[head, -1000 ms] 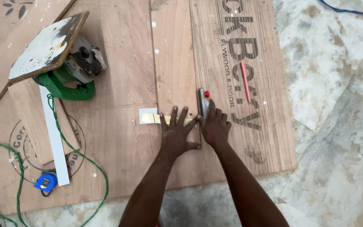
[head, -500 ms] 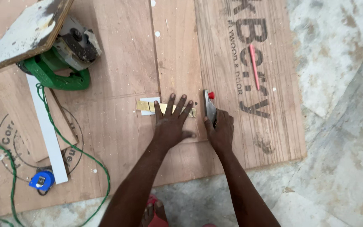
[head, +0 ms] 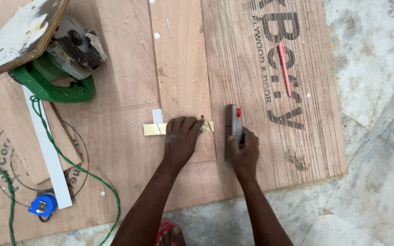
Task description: The person applies thin strips of edge banding to the vertical edges of a wooden cabinet frame. They use a utility knife to trim the banding flush with the wood surface and a small block to press it into place. The person repeatedly measures, cuts, and fits the banding along the edges.
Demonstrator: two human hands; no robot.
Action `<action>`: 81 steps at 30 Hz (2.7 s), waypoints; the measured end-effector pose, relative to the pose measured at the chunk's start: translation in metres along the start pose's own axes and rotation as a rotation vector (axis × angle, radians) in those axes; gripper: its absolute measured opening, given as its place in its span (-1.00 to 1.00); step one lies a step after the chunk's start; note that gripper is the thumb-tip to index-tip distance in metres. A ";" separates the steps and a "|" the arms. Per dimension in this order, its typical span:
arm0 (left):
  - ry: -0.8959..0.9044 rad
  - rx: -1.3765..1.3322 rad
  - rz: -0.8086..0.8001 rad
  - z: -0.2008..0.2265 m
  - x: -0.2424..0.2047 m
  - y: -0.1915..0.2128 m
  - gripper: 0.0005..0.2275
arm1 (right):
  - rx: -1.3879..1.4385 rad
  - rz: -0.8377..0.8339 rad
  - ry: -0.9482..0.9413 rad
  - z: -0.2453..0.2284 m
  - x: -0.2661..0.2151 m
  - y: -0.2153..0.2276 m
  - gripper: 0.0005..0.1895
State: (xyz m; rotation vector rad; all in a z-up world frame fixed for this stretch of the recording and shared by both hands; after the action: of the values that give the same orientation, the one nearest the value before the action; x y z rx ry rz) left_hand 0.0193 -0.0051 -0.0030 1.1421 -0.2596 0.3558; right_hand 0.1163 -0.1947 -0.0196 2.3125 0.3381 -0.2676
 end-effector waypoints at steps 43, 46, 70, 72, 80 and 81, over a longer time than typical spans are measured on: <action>0.095 0.130 -0.111 0.010 -0.031 -0.004 -0.63 | -0.537 0.380 0.359 -0.040 -0.003 0.023 -0.60; 0.079 0.150 -0.096 0.008 -0.030 -0.006 -0.63 | -0.444 0.233 0.227 -0.038 0.021 0.036 -0.36; -0.024 0.181 -0.163 0.010 -0.019 0.031 -0.54 | -0.524 0.022 0.076 -0.017 0.033 0.023 -0.13; -0.128 0.144 -0.323 -0.007 -0.042 0.063 -0.65 | -0.494 0.089 0.254 -0.008 0.043 0.032 -0.11; 0.718 0.395 0.204 -0.169 -0.227 0.208 -0.65 | -0.850 0.193 0.202 0.004 0.060 0.062 -0.12; 0.924 0.336 0.199 -0.192 -0.243 0.211 -0.51 | -0.849 0.273 0.283 0.004 0.051 0.057 -0.21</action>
State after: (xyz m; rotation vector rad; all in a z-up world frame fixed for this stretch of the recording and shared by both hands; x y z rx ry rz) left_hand -0.2840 0.2146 0.0054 1.1639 0.5220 1.0854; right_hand 0.1820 -0.2278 0.0006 1.5192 0.2093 0.2990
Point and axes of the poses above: each hand's wrist, its own x-axis towards the middle knuckle, its own y-axis out of the back of the hand, z = x × y, the point moved 1 cm from there along x, towards the middle knuckle, and after that the axes turned 12 degrees about -y, right-handed, at the moved point
